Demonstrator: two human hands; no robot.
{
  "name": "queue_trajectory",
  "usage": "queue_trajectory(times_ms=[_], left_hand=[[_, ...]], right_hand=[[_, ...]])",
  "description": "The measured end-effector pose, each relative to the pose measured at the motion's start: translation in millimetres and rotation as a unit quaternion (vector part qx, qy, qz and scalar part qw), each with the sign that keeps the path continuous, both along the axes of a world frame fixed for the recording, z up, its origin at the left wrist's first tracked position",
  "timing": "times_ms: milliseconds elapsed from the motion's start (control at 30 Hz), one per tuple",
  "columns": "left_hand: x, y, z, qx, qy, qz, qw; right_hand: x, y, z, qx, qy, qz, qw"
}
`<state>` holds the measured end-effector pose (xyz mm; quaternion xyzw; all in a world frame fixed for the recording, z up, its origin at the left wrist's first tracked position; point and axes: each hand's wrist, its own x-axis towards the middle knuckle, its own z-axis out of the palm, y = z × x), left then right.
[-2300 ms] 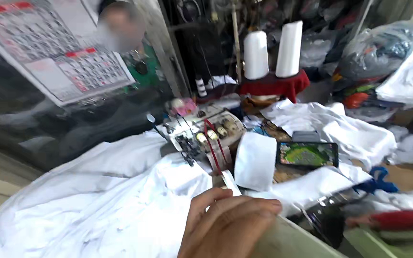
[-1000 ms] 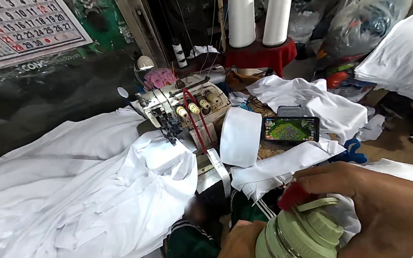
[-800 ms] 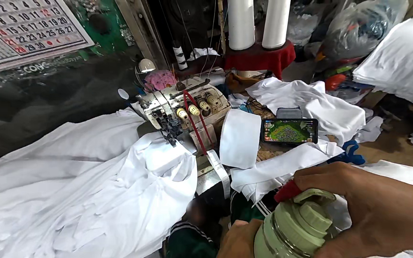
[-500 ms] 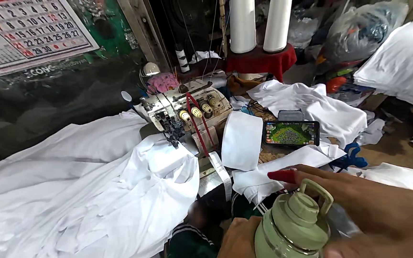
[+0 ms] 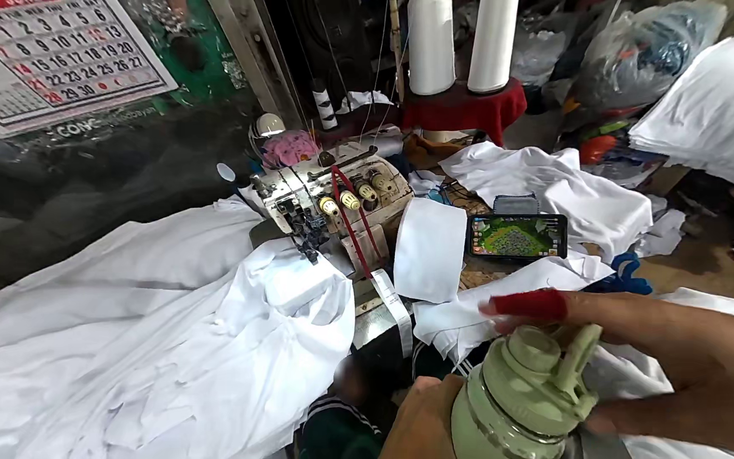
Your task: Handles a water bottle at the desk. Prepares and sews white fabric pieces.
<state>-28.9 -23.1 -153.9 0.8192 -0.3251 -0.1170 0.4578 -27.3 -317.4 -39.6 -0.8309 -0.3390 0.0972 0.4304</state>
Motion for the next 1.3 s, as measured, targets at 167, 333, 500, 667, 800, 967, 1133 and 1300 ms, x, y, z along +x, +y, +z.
queue_trajectory(times_ms=[167,333,500,667,800,967,1133,1300], left_hand=[[-1,-9,-5,-0.010,-0.022,0.005,1.000],[-3,-9,-5,0.009,0.020,-0.016,1.000],[-4,-13,-8,0.016,-0.001,-0.017,1.000],[-4,-12,-6,0.009,0.028,-0.043,0.999],[-5,-18,-7,0.001,-0.001,-0.041,0.999],[-4,-16,-12,-0.015,0.024,-0.058,0.998],[-7,-24,-16,-0.007,0.012,-0.038,0.999],[-4,-24,-19,-0.051,0.028,-0.105,0.993]], right_hand=[[-9,20,-7,-0.167,-0.175,-0.158,0.957],[-1,-5,6,0.019,0.020,0.015,1.000],[-9,18,6,-0.147,-0.162,-0.160,0.963],[-9,0,3,-0.017,0.007,-0.018,1.000],[-17,16,-13,-0.127,-0.176,-0.206,0.954],[-18,-8,-13,0.045,0.029,-0.006,0.999],[-28,15,-32,-0.044,-0.097,-0.214,0.971],[-29,2,-30,0.098,0.059,-0.018,0.993]])
